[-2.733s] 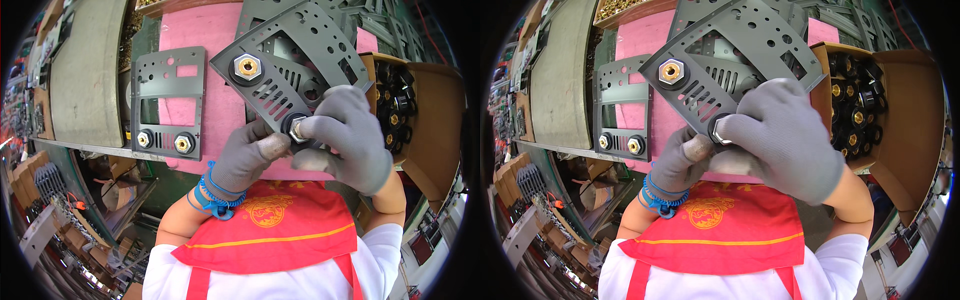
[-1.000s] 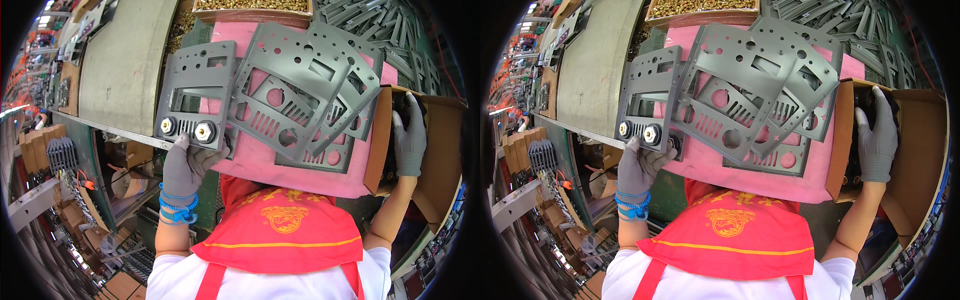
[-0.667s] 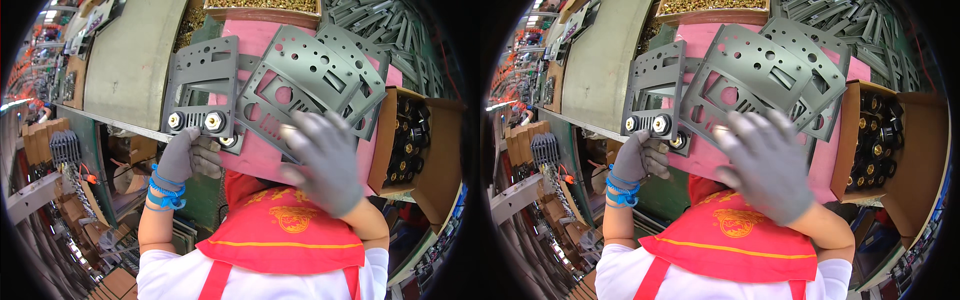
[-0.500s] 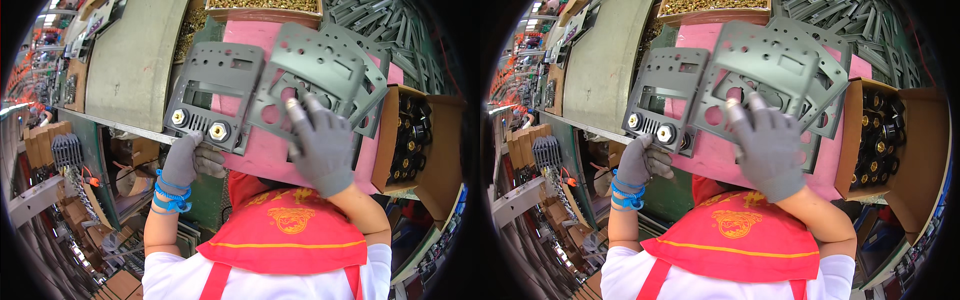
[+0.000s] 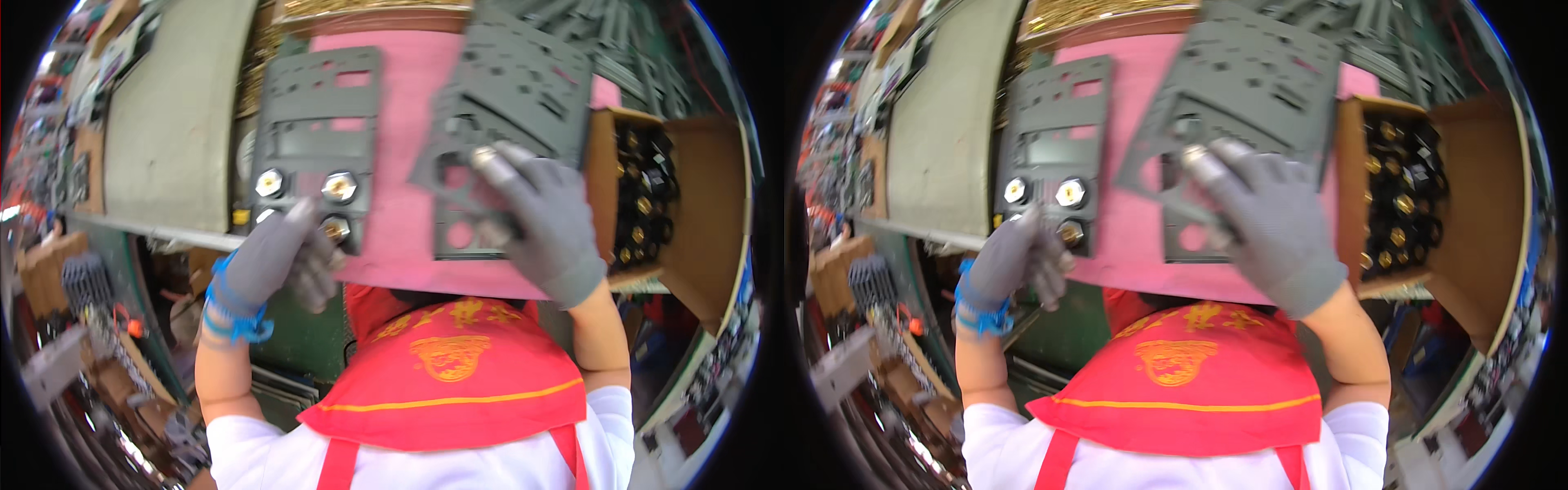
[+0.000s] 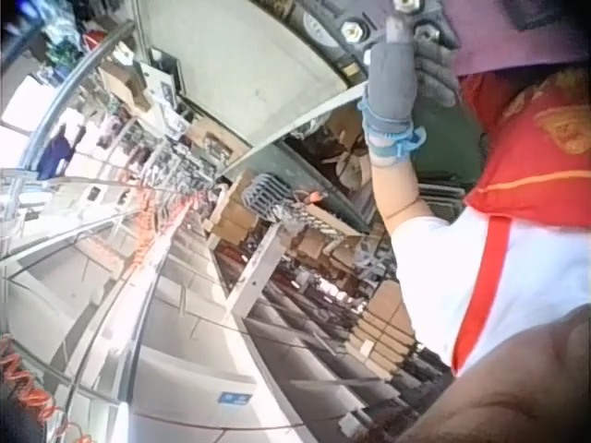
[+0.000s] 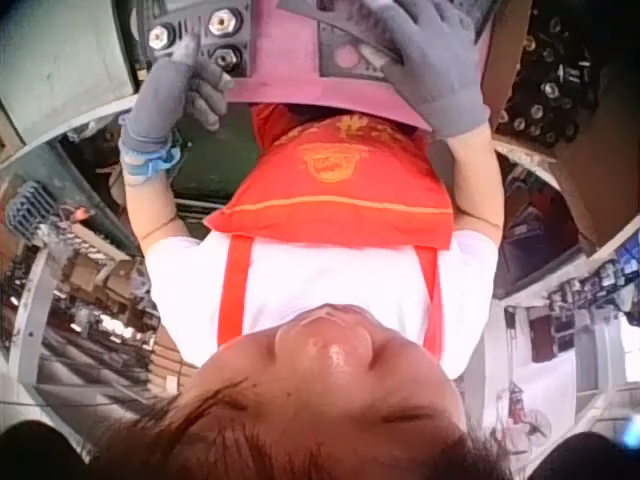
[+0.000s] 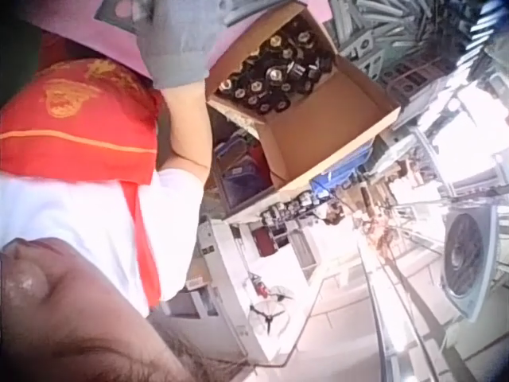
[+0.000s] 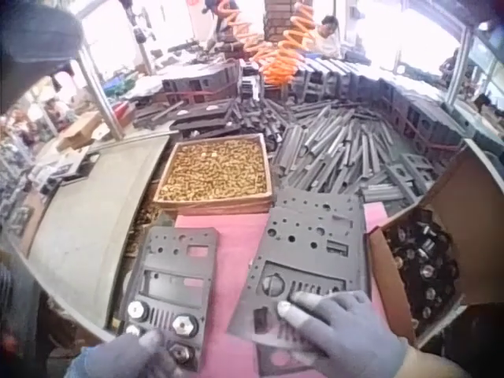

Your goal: Assembling components onto metal panels by inserting and securing gold-colored parts.

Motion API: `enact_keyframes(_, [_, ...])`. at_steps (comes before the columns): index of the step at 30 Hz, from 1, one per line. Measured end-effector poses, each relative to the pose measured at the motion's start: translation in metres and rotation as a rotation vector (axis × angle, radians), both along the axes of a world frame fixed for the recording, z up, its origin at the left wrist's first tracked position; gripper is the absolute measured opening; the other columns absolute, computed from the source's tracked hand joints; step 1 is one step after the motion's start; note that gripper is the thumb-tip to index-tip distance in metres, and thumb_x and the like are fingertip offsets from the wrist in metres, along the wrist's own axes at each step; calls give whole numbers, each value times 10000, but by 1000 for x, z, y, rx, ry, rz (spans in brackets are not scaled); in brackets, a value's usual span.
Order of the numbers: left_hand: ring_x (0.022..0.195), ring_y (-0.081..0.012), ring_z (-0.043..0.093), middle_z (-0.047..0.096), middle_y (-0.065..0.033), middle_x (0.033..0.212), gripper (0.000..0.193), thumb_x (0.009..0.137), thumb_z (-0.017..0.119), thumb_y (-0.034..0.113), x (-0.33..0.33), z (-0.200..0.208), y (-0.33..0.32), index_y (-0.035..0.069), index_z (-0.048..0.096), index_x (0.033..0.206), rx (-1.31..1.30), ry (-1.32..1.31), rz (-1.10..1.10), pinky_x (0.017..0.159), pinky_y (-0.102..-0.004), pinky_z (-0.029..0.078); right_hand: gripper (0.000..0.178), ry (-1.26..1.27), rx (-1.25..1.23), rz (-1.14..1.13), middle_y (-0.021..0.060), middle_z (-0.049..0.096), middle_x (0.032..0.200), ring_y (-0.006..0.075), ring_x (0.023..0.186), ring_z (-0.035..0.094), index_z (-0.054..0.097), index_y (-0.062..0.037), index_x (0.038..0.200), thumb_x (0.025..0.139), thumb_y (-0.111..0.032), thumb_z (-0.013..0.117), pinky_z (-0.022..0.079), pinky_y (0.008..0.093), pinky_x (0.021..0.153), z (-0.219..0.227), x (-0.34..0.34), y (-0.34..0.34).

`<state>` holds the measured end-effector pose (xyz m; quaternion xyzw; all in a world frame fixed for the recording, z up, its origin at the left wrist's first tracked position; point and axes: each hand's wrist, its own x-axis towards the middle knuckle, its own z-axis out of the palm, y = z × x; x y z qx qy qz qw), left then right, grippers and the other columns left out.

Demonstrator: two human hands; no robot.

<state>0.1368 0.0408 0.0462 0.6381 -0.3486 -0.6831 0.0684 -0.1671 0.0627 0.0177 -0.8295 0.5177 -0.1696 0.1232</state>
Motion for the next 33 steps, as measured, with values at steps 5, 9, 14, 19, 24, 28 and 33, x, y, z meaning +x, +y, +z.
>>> enact_keyframes(5, [931, -277, 646, 667, -102, 1038, 264, 793, 766, 254, -72, -11, 30, 85, 679, 977, -1425, -272, -486, 853, -422, 527, 530, -180, 67, 52, 95, 596, 1210, 300, 1076, 575, 568, -117, 1292, 785, -165, 714, 429, 420, 914, 12, -23, -4])
enact_keyframes(9, [1304, -334, 457, 515, -103, 1391, 421, 762, 738, 277, -118, -43, 36, 180, 662, 1165, -1469, -330, -745, 1123, -563, 295, 322, 149, -185, -323, 127, 635, 1153, 335, 1057, 607, 619, -96, 1171, 848, -88, 623, 483, 416, 907, 13, -97, -12])
enact_keyframes(14, [1285, -320, 485, 553, -92, 1356, 400, 784, 689, 238, -125, -57, 25, 182, 664, 1179, -1546, -440, -822, 1113, -549, 313, 420, 13, -92, -648, 120, 667, 1093, 332, 1027, 631, 592, -100, 1244, 847, -190, 696, 490, 433, 907, -12, -151, -16])
enact_keyframes(19, [1198, -321, 550, 616, -101, 1261, 393, 768, 663, 180, -127, -54, 19, 184, 674, 1161, -1575, -564, -712, 1094, -538, 330, 479, 307, -34, -664, 158, 660, 1102, 355, 1030, 625, 583, -80, 1248, 824, -243, 735, 471, 461, 913, -18, -140, -28])
enact_keyframes(24, [1121, -352, 574, 614, -142, 1215, 379, 820, 720, 332, -136, -30, 16, 105, 672, 1120, -1526, -341, -727, 1026, -509, 408, 471, -276, -241, -523, 115, 610, 1166, 256, 1083, 619, 541, -30, 1231, 782, 5, 678, 480, 353, 957, 7, -98, -5])
enact_keyframes(28, [1025, -314, 609, 582, -179, 1190, 494, 732, 836, 195, -137, -28, 24, 48, 632, 1157, -1409, 244, -444, 866, -389, 526, 614, -630, 30, -176, 134, 487, 1195, 233, 1085, 543, 477, -71, 1242, 682, 117, 641, 427, 339, 982, 25, -59, 15])
enact_keyframes(33, [1124, -249, 597, 568, -174, 1249, 406, 797, 781, 52, -150, -24, 36, 5, 561, 1135, -862, 539, 70, 930, -359, 514, 435, -577, -1, -21, 159, 509, 1180, 242, 962, 593, 593, -49, 1193, 784, 53, 697, 515, 319, 777, 25, -19, 25])
